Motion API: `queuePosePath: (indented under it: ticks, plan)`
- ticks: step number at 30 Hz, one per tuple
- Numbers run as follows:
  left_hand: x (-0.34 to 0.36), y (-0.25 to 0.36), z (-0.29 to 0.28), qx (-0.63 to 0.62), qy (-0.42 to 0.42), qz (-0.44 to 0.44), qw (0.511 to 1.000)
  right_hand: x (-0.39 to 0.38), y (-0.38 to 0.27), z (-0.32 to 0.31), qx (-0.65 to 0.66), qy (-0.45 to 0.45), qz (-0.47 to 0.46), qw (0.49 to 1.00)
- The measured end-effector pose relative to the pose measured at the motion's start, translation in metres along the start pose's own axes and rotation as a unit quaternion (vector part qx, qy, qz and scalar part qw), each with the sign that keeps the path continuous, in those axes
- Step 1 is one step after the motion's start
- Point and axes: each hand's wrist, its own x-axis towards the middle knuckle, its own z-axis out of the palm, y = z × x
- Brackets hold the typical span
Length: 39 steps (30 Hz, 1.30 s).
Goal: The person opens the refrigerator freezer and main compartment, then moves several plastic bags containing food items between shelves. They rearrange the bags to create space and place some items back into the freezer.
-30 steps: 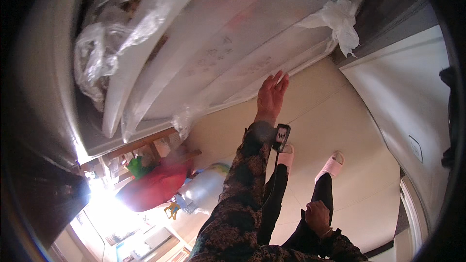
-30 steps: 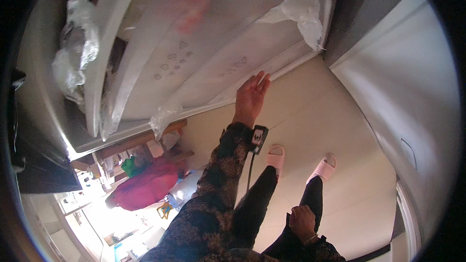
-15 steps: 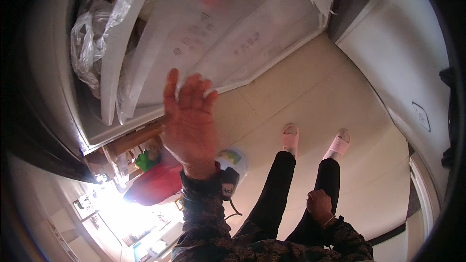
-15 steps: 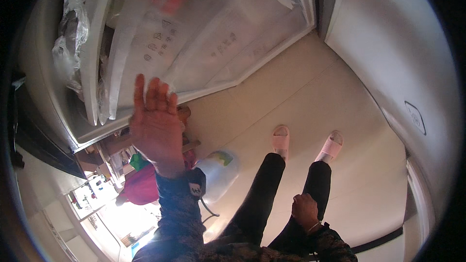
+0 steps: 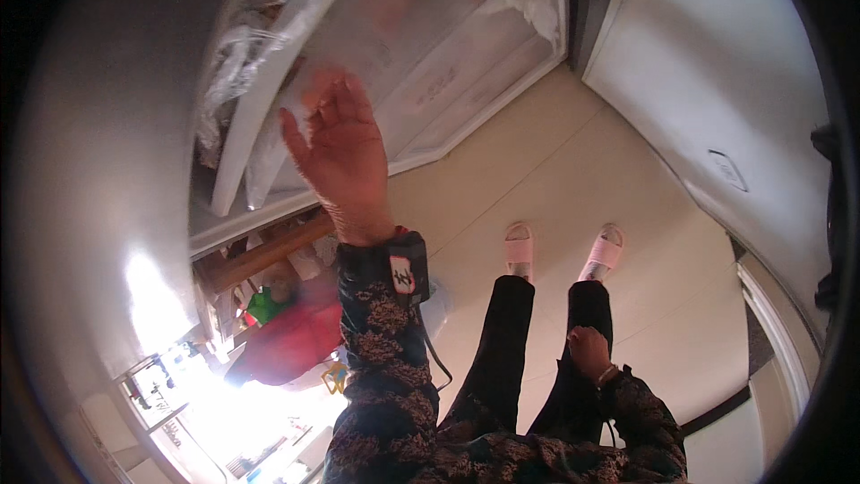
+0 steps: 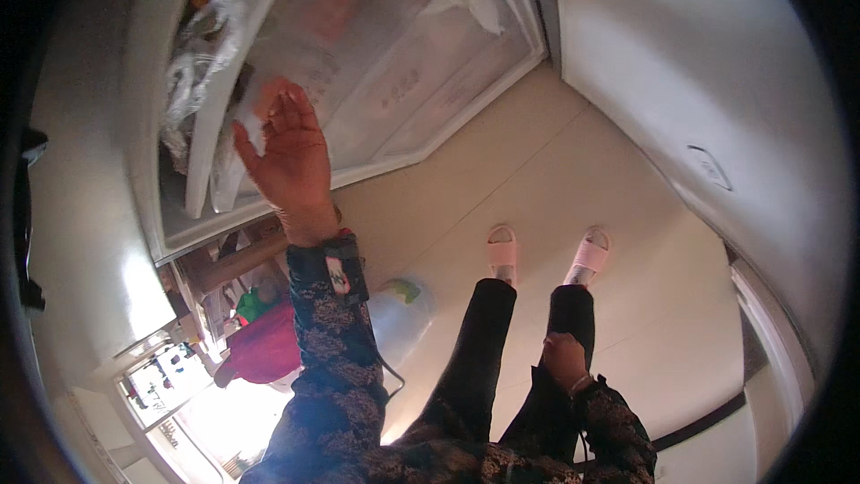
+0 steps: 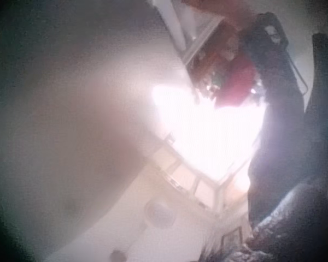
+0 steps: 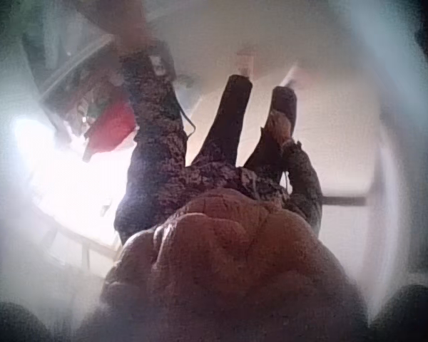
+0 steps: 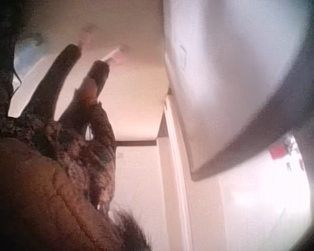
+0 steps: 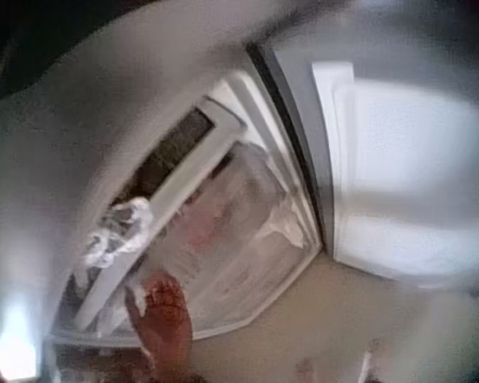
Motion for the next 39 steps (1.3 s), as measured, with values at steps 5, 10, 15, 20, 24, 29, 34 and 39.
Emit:
queuePosePath:
  ticks: [5, 10, 15, 20, 24, 29, 34, 39]
  plan:
    - [-0.028, -0.010, 0.020, 0.099, 0.105, 0.037, 0.989, 0.059, -0.070, -0.108, 0.127, 0.110, -0.049, 0.985]
    - [-0.065, -0.027, 0.034, 0.118, 0.107, 0.024, 0.987, 0.106, -0.224, -0.261, 0.385, 0.119, -0.248, 0.881]
    - [-0.105, -0.042, 0.038, 0.087, 0.112, -0.014, 0.990, 0.127, -0.338, -0.327, 0.104, 0.270, -0.412, 0.864]
    - [-0.135, -0.062, 0.045, 0.044, 0.138, 0.006, 0.989, 0.140, -0.354, -0.328, -0.179, 0.282, -0.469, 0.818]
    - [-0.153, -0.082, 0.046, -0.015, 0.148, 0.009, 0.989, 0.145, -0.333, -0.325, -0.195, 0.236, -0.457, 0.835]
    - [-0.159, -0.094, 0.043, -0.046, 0.205, -0.011, 0.978, 0.145, -0.325, -0.322, -0.226, 0.204, -0.451, 0.839]
    - [-0.154, -0.107, 0.039, -0.048, 0.252, -0.001, 0.966, 0.134, -0.354, -0.325, -0.309, 0.155, -0.409, 0.844]
    - [-0.154, -0.108, 0.034, -0.015, 0.189, -0.020, 0.982, 0.141, -0.405, -0.305, -0.302, 0.085, -0.518, 0.796]
